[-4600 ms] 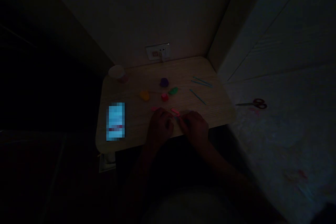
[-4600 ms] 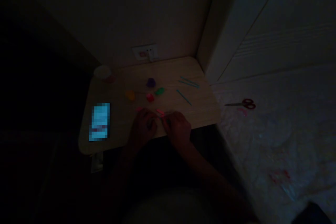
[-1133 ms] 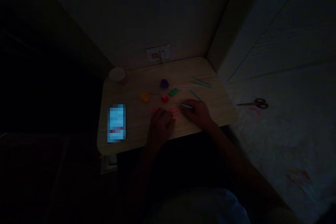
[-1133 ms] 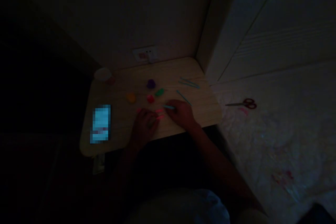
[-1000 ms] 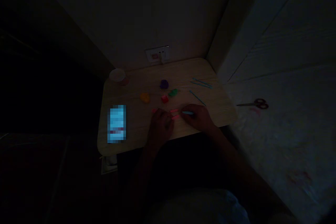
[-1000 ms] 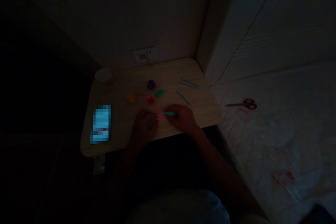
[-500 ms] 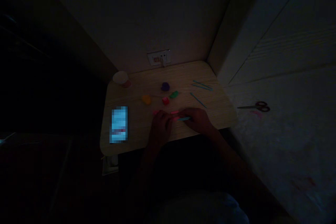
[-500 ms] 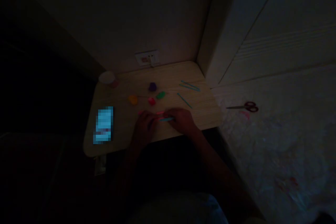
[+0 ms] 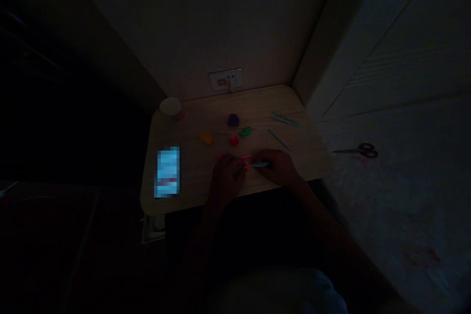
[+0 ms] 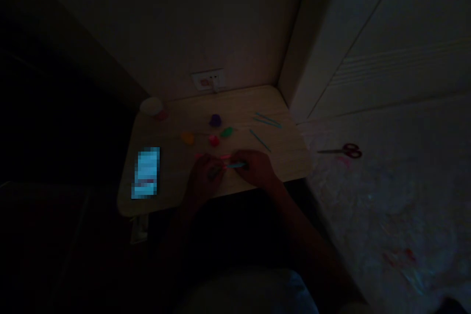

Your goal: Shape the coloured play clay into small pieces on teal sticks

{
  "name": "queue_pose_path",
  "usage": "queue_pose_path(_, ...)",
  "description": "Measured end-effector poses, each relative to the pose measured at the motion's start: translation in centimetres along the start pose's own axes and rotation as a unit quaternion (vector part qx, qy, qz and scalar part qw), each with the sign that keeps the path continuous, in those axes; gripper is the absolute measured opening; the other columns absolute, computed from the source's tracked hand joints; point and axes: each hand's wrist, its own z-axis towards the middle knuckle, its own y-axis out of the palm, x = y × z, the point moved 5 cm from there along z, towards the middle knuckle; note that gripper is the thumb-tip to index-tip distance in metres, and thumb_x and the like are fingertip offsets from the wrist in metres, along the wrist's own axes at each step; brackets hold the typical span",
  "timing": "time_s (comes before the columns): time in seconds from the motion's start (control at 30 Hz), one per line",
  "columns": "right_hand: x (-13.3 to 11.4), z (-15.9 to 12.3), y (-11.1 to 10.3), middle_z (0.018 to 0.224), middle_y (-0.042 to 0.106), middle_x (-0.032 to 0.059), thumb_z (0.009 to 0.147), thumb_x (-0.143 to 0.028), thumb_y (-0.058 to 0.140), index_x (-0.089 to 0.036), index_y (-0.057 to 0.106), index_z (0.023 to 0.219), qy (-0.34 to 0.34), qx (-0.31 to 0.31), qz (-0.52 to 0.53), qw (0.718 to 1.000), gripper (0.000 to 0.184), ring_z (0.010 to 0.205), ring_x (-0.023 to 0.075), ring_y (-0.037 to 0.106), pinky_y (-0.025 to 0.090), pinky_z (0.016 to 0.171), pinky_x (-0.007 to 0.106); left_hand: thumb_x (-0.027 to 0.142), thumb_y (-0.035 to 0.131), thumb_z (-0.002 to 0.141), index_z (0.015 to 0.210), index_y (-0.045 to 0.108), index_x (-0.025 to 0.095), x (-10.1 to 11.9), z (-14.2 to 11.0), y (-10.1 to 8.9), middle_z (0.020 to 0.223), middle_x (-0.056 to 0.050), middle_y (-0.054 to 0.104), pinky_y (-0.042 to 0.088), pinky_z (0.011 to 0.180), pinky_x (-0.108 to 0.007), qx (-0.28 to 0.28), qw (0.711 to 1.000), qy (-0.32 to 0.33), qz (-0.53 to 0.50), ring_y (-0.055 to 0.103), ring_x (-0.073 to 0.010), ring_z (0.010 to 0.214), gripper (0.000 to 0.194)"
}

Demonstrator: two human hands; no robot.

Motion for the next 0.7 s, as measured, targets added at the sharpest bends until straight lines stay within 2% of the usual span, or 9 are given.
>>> queue_pose_path(0.13, -0.2, 0.0, 0.0, 0.103, 0.081, 0.0027, 0.084, -0.024, 0.064, -0.025, 0.077, 0.092, -0.008, -0.008, -0.007, 1.000, 0.015, 0.094, 0.0226, 0.074, 0.050, 0.085, 0.032, 0.019, 0.067, 0.092, 0.095, 0.065, 0.022, -0.1, 0.0, 0.1, 0.102, -0.005, 0.067, 0.051, 0.097, -0.044, 0.003, 1.000, 0.009, -0.001, 0.063, -0.0250, 0.102, 0.005)
queue_pose_path(0.23, -0.5, -0.3, -0.3, 0.106, 0.080, 0.0036, 0.088, -0.028, 0.063, -0.024, 0.074, 0.097, -0.015, 0.009, -0.003, 1.000, 0.016, 0.095, 0.0229, 0.073, 0.050, 0.085, 0.032, 0.018, 0.067, 0.092, 0.095, 0.066, 0.021, -0.1, 0.1, 0.1, 0.101, -0.006, 0.067, 0.051, 0.096, -0.043, 0.005, 1.000, 0.017, 0.000, 0.063, -0.0247, 0.101, 0.005)
queue_pose_path(0.33, -0.7, -0.9, -0.7, 0.099, 0.077, 0.0060, 0.094, -0.041, 0.059, -0.021, 0.067, 0.106, 0.000, 0.043, -0.025, 0.999, 0.025, 0.085, 0.0230, 0.071, 0.047, 0.075, 0.031, 0.018, 0.067, 0.092, 0.095, 0.068, 0.021, -0.1, 0.1, 0.1, 0.101, -0.005, 0.066, 0.051, 0.096, -0.041, 0.007, 1.000, 0.019, -0.003, 0.063, -0.0237, 0.101, 0.004)
queue_pose_path(0.4, -0.7, -1.3, -0.8, 0.087, 0.074, 0.0059, 0.100, -0.045, 0.050, -0.019, 0.063, 0.106, 0.024, 0.055, -0.054, 0.997, 0.029, 0.075, 0.0226, 0.068, 0.043, 0.068, 0.031, 0.018, 0.068, 0.092, 0.094, 0.068, 0.021, -0.2, 0.1, 0.1, 0.101, -0.005, 0.067, 0.051, 0.096, -0.041, 0.009, 1.000, 0.017, -0.007, 0.063, -0.0233, 0.101, 0.004)
queue_pose_path(0.5, -0.8, -1.4, -0.7, 0.080, 0.071, 0.0048, 0.105, -0.040, 0.039, -0.020, 0.060, 0.102, 0.051, 0.047, -0.100, 0.993, 0.029, 0.071, 0.0220, 0.065, 0.039, 0.065, 0.031, 0.018, 0.070, 0.091, 0.094, 0.068, 0.021, -0.2, 0.1, 0.1, 0.100, -0.005, 0.066, 0.052, 0.095, -0.041, 0.009, 1.000, 0.016, -0.010, 0.063, -0.0233, 0.099, 0.005)
queue_pose_path(0.7, -2.6, -1.4, 0.3, 0.097, 0.074, 0.0076, 0.103, -0.030, 0.050, -0.020, 0.064, 0.098, 0.040, 0.054, -0.111, 0.992, 0.019, 0.088, 0.0215, 0.067, 0.042, 0.075, 0.030, 0.019, 0.072, 0.089, 0.093, 0.067, 0.021, -0.4, 0.1, 0.3, 0.099, -0.005, 0.065, 0.052, 0.095, -0.041, 0.019, 1.000, 0.009, 0.008, 0.063, -0.0236, 0.099, 0.007)
